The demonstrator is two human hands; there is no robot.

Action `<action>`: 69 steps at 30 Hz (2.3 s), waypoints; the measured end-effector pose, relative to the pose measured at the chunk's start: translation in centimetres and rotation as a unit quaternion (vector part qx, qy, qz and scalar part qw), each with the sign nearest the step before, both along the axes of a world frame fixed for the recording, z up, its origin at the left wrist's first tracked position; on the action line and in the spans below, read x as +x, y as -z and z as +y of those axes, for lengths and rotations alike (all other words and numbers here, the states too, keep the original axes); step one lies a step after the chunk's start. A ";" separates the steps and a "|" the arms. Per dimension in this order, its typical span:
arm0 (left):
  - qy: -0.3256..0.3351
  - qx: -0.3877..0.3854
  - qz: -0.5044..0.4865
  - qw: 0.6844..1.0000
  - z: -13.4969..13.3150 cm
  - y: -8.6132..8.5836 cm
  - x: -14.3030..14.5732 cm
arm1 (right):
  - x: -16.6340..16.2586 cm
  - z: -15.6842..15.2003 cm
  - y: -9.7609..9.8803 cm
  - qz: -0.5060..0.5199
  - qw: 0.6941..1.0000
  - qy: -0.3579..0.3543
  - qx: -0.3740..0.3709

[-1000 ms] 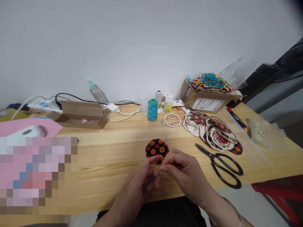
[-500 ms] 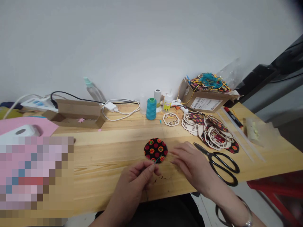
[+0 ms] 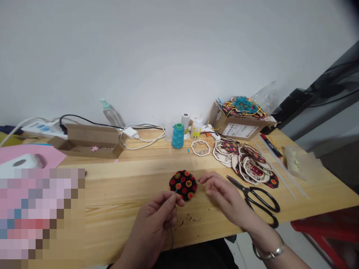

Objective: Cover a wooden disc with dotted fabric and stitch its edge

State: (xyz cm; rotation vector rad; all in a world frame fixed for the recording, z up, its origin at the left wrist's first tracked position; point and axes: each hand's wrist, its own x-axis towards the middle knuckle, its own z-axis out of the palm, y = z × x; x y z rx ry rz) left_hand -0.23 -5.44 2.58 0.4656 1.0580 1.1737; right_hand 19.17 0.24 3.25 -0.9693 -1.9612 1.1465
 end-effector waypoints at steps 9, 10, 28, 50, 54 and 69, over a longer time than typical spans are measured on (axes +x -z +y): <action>-0.004 0.000 -0.015 1.000 0.8 -1.0 0.0 | -2.2 6.5 -5.2 0.292 0.948 0.064 -0.113; -0.010 0.001 -0.019 1.000 0.9 -1.1 0.0 | -2.5 6.9 -6.1 0.295 0.947 0.072 -0.105; -0.048 0.006 -0.086 0.995 3.9 -2.1 0.1 | -8.7 -0.5 -0.7 0.047 0.979 0.198 0.010; -0.058 0.019 -0.075 0.995 2.8 -1.4 0.6 | -7.9 -1.7 0.3 0.052 0.982 0.181 0.031; -0.057 0.031 -0.061 0.996 2.7 -1.7 0.9 | -7.7 -1.9 0.3 0.061 0.982 0.178 0.021; -0.002 0.077 0.074 0.994 2.5 -0.6 0.6 | -5.7 1.2 -2.1 0.141 0.971 0.059 -0.186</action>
